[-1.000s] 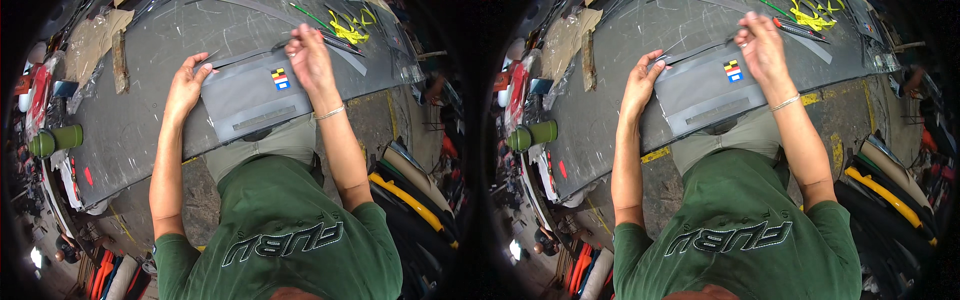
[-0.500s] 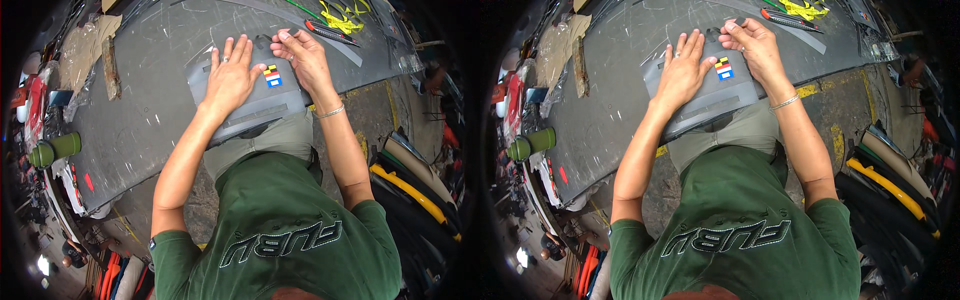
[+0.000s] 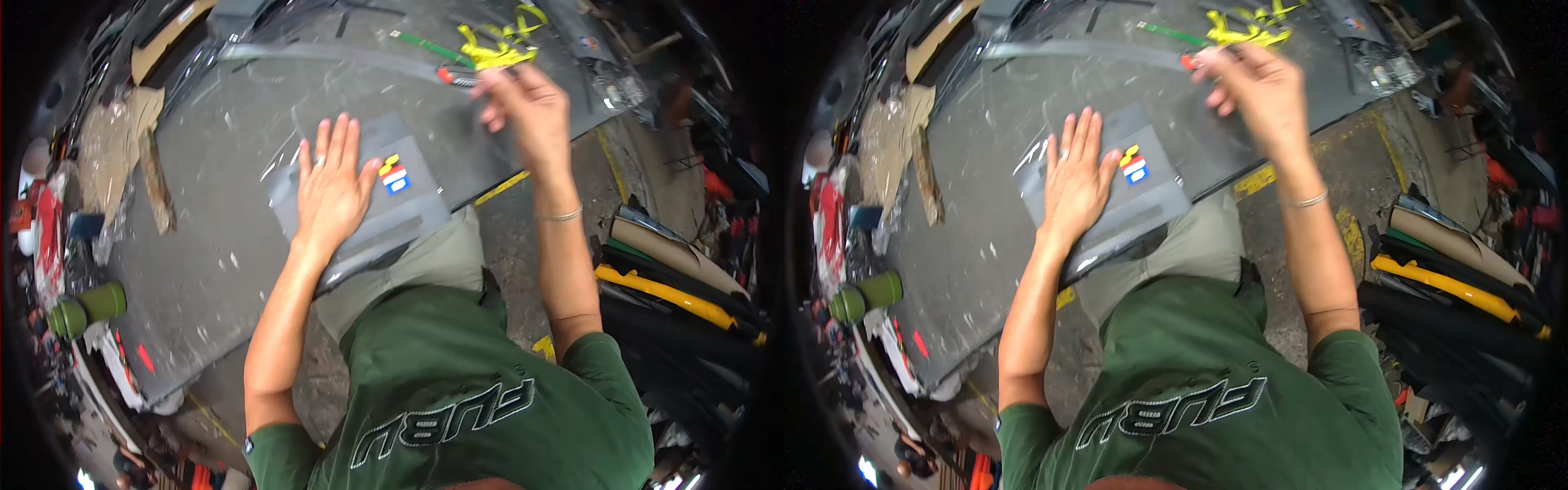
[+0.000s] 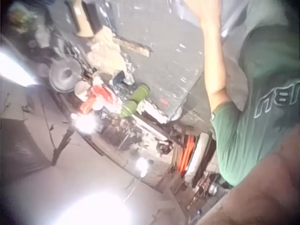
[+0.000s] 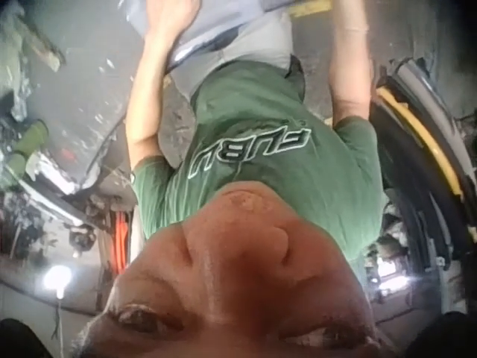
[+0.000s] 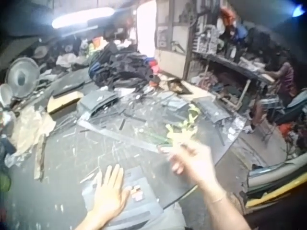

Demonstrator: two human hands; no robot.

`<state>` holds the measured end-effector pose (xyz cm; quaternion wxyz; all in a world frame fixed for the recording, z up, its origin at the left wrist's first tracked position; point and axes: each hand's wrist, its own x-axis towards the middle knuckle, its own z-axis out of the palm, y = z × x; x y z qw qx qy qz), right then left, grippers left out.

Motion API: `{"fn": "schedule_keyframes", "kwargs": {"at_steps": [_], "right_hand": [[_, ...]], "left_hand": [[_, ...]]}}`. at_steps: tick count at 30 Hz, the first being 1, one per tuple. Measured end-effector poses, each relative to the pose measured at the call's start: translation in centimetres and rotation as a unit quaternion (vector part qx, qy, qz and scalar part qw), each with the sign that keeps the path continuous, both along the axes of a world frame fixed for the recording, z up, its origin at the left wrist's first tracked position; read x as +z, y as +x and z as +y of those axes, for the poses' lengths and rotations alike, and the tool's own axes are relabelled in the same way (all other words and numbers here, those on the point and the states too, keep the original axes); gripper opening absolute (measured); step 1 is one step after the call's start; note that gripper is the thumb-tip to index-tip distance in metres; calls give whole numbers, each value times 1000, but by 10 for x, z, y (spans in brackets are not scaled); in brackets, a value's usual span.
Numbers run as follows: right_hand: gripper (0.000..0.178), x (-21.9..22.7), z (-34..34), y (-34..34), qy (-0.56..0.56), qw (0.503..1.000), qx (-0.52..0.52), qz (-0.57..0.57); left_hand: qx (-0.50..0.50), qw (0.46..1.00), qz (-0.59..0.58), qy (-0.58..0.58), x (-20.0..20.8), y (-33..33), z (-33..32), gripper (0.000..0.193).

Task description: Cutting pieces of fabric from a larger sheet using a utility knife and a metal ruler.

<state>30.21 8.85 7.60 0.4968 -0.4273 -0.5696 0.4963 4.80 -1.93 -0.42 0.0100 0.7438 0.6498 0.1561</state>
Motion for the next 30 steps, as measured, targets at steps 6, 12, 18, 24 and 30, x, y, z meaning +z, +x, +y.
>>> {"fn": "schedule_keyframes", "kwargs": {"at_steps": [6, 12, 18, 24, 30], "right_hand": [[32, 11, 48, -29, 13, 989, 115, -98], [31, 19, 206, -40, 67, 992, 83, -74], [70, 35, 210, -50, 265, 848, 2, -459], [47, -20, 166, 5, 279, 798, 195, -498], [57, -27, 90, 29, 189, 795, 92, -569]], "left_hand": [[17, 999, 13, -39, 1, 3, 0, 67], [4, 999, 15, -28, 9, 2, -1, 71], [85, 996, 31, 19, 19, -2, -2, 68], [33, 995, -88, 26, 40, -21, 24, 39], [-68, 996, -49, -16, 33, -28, 49, 26]]}}
